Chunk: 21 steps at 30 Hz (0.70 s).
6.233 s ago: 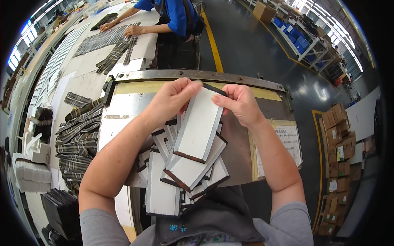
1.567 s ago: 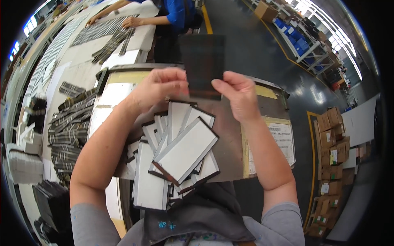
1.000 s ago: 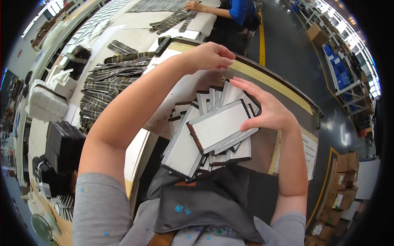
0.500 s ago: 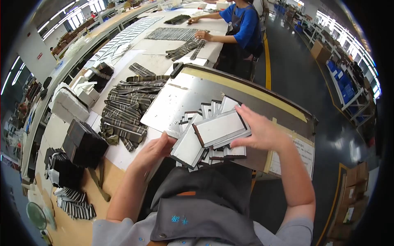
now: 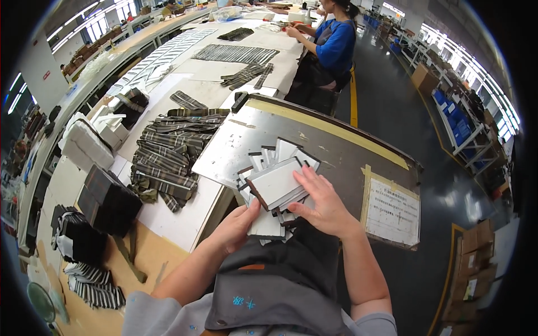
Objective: Manual assembly, folding, and stacking of small leather or fabric components at a workstation.
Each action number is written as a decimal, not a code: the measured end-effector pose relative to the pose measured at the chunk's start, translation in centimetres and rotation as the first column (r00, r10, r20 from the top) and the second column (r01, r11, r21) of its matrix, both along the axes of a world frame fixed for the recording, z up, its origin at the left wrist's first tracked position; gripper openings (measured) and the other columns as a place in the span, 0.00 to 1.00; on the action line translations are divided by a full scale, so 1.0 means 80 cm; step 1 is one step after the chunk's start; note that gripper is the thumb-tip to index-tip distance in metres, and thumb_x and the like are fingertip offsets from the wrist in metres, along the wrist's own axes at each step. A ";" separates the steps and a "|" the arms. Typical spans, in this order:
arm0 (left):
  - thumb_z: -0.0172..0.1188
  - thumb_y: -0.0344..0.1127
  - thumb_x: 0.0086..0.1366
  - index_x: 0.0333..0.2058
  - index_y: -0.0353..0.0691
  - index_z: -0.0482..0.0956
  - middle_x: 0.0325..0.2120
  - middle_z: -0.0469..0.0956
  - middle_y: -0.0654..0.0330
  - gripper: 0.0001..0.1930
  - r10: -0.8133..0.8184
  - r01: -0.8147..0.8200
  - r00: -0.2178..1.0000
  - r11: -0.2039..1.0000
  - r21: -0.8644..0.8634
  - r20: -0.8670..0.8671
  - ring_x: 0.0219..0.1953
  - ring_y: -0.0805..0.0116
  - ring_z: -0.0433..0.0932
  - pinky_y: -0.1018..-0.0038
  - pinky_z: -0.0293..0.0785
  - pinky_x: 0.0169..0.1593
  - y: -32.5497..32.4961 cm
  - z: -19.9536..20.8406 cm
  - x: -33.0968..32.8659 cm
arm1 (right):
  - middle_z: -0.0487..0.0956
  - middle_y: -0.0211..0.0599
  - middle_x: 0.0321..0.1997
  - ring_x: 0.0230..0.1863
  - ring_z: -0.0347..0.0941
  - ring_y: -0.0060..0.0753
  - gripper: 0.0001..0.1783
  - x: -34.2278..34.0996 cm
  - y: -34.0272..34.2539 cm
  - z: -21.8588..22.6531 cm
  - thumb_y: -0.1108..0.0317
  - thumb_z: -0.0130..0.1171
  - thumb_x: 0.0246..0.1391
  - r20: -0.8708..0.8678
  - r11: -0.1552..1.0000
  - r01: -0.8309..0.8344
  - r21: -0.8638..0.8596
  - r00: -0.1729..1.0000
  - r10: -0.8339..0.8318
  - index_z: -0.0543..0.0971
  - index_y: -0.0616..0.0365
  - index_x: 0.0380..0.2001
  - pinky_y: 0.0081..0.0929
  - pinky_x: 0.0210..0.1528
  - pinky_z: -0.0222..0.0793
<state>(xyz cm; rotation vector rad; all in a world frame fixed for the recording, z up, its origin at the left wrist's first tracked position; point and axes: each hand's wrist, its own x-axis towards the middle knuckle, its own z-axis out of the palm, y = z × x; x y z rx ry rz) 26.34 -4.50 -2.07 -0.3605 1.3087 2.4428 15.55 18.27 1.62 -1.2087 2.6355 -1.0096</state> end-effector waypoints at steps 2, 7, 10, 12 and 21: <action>0.53 0.52 0.75 0.59 0.33 0.71 0.51 0.80 0.55 0.27 -0.028 0.028 1.000 0.999 -0.018 -0.009 0.51 0.68 0.81 0.69 0.78 0.54 -0.008 0.008 0.005 | 0.58 0.65 0.75 0.78 0.50 0.57 0.47 -0.002 -0.007 -0.001 0.34 0.56 0.60 0.018 1.000 -0.018 -0.009 1.000 0.018 0.66 0.61 0.68 0.49 0.77 0.41; 0.59 0.41 0.73 0.59 0.32 0.71 0.51 0.79 0.56 0.23 -0.071 0.049 0.986 0.989 -0.138 -0.154 0.49 0.69 0.80 0.72 0.78 0.52 -0.019 0.011 0.011 | 0.63 0.61 0.73 0.76 0.54 0.57 0.41 0.001 -0.029 -0.003 0.41 0.62 0.60 -0.005 0.996 -0.064 -0.066 0.998 0.063 0.70 0.60 0.66 0.50 0.76 0.46; 0.60 0.41 0.73 0.58 0.32 0.73 0.49 0.80 0.58 0.22 -0.094 0.046 0.979 0.968 -0.247 -0.183 0.48 0.72 0.80 0.73 0.78 0.50 -0.014 0.032 0.010 | 0.69 0.58 0.68 0.71 0.61 0.56 0.38 0.008 -0.024 0.027 0.43 0.62 0.61 -0.083 0.999 -0.037 0.031 0.996 0.039 0.72 0.60 0.65 0.47 0.72 0.54; 0.61 0.41 0.72 0.57 0.32 0.74 0.48 0.81 0.58 0.22 -0.142 0.070 0.968 0.945 -0.321 -0.207 0.48 0.73 0.80 0.73 0.77 0.50 -0.006 0.050 0.011 | 0.70 0.57 0.67 0.69 0.63 0.56 0.38 0.013 -0.021 0.031 0.44 0.62 0.61 -0.030 1.000 -0.025 -0.007 0.999 0.024 0.71 0.60 0.65 0.45 0.70 0.58; 0.66 0.46 0.68 0.53 0.29 0.75 0.43 0.83 0.53 0.26 -0.224 -0.106 0.851 0.813 -0.573 -0.475 0.45 0.68 0.81 0.70 0.77 0.49 0.020 0.076 -0.033 | 0.67 0.45 0.69 0.70 0.63 0.41 0.56 0.014 -0.002 0.027 0.36 0.68 0.53 0.438 0.901 0.060 -0.429 0.887 0.149 0.58 0.56 0.74 0.38 0.71 0.58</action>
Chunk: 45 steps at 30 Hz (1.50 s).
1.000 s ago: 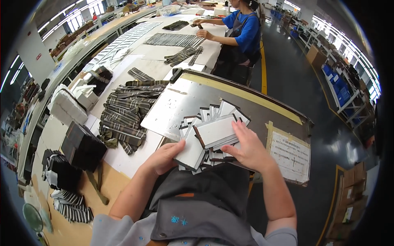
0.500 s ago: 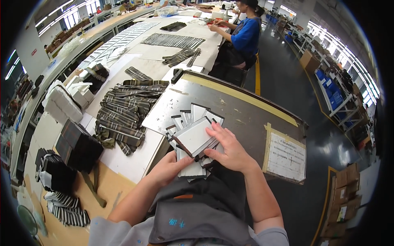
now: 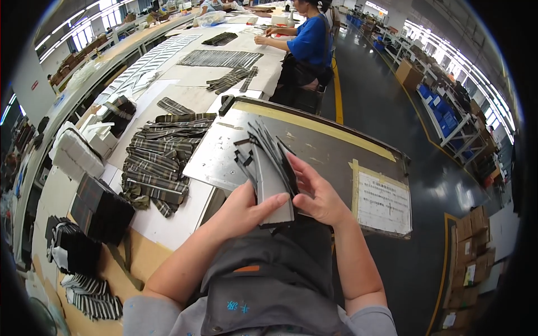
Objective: Manual assembly, folding, and stacking of small leather or fabric components at a workstation.
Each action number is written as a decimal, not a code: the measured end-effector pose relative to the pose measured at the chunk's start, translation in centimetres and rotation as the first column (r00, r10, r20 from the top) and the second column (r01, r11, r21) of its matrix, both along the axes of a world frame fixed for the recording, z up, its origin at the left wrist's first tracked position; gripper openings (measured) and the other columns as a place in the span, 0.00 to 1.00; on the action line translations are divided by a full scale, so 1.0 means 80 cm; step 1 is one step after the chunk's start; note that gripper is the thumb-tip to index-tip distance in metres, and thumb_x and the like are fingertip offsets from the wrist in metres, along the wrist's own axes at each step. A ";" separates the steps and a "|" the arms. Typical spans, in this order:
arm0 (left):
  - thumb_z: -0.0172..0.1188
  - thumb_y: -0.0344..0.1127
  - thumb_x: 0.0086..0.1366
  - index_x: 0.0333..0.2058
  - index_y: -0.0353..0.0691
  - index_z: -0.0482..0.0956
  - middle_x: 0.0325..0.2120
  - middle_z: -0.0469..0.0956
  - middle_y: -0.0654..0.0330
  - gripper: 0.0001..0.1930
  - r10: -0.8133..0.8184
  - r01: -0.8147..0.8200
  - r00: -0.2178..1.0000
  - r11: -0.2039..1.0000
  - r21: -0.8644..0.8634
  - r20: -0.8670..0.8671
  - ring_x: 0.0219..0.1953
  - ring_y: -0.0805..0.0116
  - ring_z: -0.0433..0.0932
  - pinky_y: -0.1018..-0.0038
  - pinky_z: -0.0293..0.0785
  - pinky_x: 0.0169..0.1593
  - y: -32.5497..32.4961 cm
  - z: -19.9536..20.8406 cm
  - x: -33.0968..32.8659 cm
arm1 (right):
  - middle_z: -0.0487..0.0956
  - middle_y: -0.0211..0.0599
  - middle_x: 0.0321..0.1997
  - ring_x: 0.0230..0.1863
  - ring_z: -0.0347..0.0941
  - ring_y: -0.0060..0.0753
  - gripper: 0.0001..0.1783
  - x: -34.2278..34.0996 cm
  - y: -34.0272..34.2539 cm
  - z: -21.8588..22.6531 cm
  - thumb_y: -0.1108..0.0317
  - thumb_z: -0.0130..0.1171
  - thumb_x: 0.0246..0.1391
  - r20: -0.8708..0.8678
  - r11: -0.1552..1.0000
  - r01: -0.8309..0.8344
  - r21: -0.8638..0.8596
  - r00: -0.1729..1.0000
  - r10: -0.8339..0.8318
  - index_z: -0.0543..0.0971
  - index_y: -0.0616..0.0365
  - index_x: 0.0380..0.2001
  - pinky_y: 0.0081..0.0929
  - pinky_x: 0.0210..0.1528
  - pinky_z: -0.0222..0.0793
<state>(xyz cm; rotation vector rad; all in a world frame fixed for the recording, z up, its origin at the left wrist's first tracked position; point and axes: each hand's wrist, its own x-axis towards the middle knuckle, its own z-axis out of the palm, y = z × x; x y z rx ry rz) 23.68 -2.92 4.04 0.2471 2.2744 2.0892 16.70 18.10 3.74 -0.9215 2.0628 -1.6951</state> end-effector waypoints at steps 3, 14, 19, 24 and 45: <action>0.65 0.47 0.69 0.54 0.30 0.74 0.41 0.82 0.54 0.26 -0.042 0.042 0.999 0.992 -0.119 0.003 0.42 0.69 0.80 0.71 0.77 0.44 0.006 0.014 -0.019 | 0.64 0.44 0.71 0.72 0.60 0.38 0.64 -0.005 0.007 -0.006 0.37 0.75 0.45 0.218 0.937 -0.014 -0.349 0.971 0.095 0.52 0.57 0.75 0.37 0.73 0.55; 0.69 0.48 0.64 0.50 0.27 0.75 0.32 0.82 0.46 0.29 -0.139 0.145 0.989 0.953 -0.267 0.040 0.34 0.55 0.83 0.65 0.78 0.39 0.046 0.023 -0.042 | 0.71 0.38 0.66 0.65 0.67 0.28 0.51 -0.015 0.040 -0.016 0.63 0.77 0.51 0.273 0.872 0.218 -0.439 0.957 -0.101 0.57 0.62 0.72 0.27 0.68 0.62; 0.68 0.44 0.63 0.53 0.28 0.74 0.39 0.82 0.48 0.28 -0.115 0.111 0.993 0.986 -0.122 -0.022 0.38 0.61 0.83 0.68 0.79 0.40 0.052 -0.012 -0.063 | 0.73 0.34 0.63 0.63 0.68 0.26 0.40 -0.026 0.045 -0.012 0.66 0.71 0.58 0.202 0.893 0.248 -0.375 0.962 -0.182 0.64 0.61 0.69 0.25 0.66 0.64; 0.68 0.38 0.66 0.57 0.27 0.71 0.46 0.82 0.54 0.27 -0.206 0.137 0.893 0.971 0.195 0.401 0.45 0.67 0.82 0.73 0.80 0.46 0.051 0.010 -0.074 | 0.76 0.33 0.60 0.60 0.69 0.23 0.33 -0.035 0.052 -0.008 0.52 0.61 0.66 0.440 0.827 0.481 -0.291 0.835 -0.331 0.69 0.61 0.66 0.24 0.62 0.67; 0.55 0.58 0.72 0.54 0.27 0.72 0.42 0.80 0.48 0.33 -0.310 0.285 0.800 0.950 0.129 0.514 0.37 0.57 0.86 0.65 0.85 0.39 0.093 0.062 -0.135 | 0.73 0.40 0.65 0.67 0.67 0.32 0.44 -0.033 0.142 0.014 0.64 0.75 0.53 0.134 0.948 0.245 -0.205 0.966 -0.220 0.64 0.62 0.69 0.29 0.69 0.62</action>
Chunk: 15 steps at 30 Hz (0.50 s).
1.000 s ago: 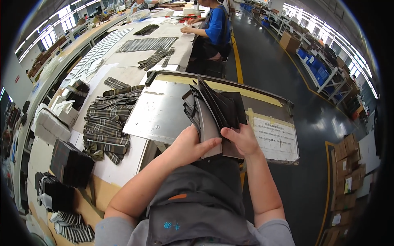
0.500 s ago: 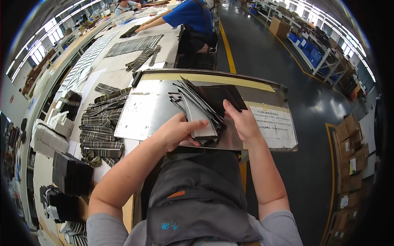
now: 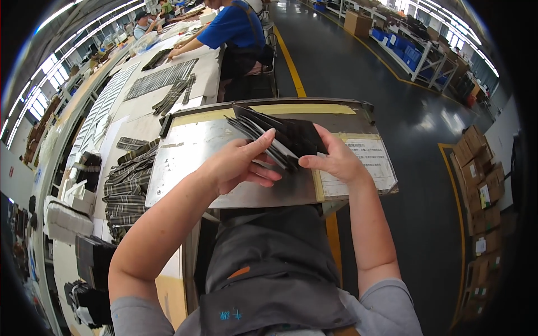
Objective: Manual assembly, folding, and stacking of small leather or fabric components at a workstation.
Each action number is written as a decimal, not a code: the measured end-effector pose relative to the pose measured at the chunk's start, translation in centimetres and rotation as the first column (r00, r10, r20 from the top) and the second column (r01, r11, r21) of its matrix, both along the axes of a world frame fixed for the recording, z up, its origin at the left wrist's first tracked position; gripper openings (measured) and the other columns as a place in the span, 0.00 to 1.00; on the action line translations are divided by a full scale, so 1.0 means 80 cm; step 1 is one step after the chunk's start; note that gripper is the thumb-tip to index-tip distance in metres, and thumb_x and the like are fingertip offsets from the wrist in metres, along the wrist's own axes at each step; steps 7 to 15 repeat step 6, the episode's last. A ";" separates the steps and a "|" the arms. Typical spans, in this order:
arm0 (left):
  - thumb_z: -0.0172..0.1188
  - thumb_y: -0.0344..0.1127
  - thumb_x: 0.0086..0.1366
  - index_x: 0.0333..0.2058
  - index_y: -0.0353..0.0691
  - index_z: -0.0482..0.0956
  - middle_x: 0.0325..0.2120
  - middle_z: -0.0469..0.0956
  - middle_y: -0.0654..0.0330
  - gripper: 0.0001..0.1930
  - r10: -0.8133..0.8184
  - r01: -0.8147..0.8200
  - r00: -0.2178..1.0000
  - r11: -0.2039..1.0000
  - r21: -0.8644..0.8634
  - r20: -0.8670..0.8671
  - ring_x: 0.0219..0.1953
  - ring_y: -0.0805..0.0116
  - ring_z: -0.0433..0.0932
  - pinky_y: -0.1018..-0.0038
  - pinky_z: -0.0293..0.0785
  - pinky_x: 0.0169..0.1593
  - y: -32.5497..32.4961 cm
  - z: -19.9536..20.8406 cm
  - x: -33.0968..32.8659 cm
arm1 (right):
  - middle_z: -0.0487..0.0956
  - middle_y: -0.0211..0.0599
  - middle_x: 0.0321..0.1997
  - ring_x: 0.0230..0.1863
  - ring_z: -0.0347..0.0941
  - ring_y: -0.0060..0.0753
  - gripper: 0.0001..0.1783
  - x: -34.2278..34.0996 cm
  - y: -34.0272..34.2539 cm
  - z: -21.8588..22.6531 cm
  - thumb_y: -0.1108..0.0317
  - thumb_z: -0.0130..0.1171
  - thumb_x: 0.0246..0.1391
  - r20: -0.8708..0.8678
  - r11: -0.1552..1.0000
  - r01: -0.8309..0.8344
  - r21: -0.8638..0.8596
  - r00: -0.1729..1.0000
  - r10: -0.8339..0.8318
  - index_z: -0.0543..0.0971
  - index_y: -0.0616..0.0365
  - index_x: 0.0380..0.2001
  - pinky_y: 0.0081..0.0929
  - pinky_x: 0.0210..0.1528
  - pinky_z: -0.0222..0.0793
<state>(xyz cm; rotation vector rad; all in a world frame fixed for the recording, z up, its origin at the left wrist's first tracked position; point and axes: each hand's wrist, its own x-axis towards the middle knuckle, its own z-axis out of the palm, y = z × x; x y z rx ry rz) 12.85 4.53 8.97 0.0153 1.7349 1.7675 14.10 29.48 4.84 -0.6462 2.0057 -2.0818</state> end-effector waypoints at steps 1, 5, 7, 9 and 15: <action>0.55 0.58 0.72 0.54 0.27 0.72 0.42 0.80 0.48 0.33 -0.005 0.005 1.000 1.000 -0.001 0.001 0.37 0.57 0.86 0.65 0.85 0.39 0.003 0.001 -0.002 | 0.73 0.39 0.65 0.66 0.67 0.32 0.48 0.002 0.006 0.004 0.62 0.78 0.49 0.046 0.999 0.043 0.005 0.998 -0.043 0.65 0.62 0.69 0.29 0.69 0.62; 0.56 0.56 0.73 0.56 0.26 0.70 0.46 0.77 0.48 0.33 -0.045 0.047 0.998 0.998 0.039 -0.050 0.38 0.57 0.86 0.65 0.86 0.40 0.013 0.002 -0.011 | 0.73 0.38 0.64 0.66 0.68 0.32 0.56 -0.001 0.018 0.014 0.57 0.84 0.39 0.045 0.993 0.112 0.036 0.992 -0.114 0.65 0.61 0.69 0.31 0.71 0.60; 0.57 0.54 0.73 0.57 0.27 0.69 0.46 0.77 0.48 0.31 -0.066 0.066 0.996 0.998 0.000 -0.067 0.39 0.57 0.86 0.65 0.86 0.40 0.014 -0.004 -0.013 | 0.73 0.38 0.64 0.66 0.68 0.32 0.56 0.000 0.020 0.012 0.57 0.84 0.39 0.048 0.993 0.117 0.033 0.992 -0.118 0.65 0.61 0.69 0.31 0.71 0.60; 0.57 0.54 0.73 0.57 0.27 0.69 0.46 0.77 0.48 0.31 -0.066 0.066 0.996 0.998 0.000 -0.067 0.39 0.57 0.86 0.65 0.86 0.40 0.014 -0.004 -0.013 | 0.73 0.38 0.64 0.66 0.68 0.32 0.56 0.000 0.020 0.012 0.57 0.84 0.39 0.048 0.993 0.117 0.033 0.992 -0.118 0.65 0.61 0.69 0.31 0.71 0.60; 0.57 0.54 0.73 0.57 0.27 0.69 0.46 0.77 0.48 0.31 -0.066 0.066 0.996 0.998 0.000 -0.067 0.39 0.57 0.86 0.65 0.86 0.40 0.014 -0.004 -0.013 | 0.73 0.38 0.64 0.66 0.68 0.32 0.56 0.000 0.020 0.012 0.57 0.84 0.39 0.048 0.993 0.117 0.033 0.992 -0.118 0.65 0.61 0.69 0.31 0.71 0.60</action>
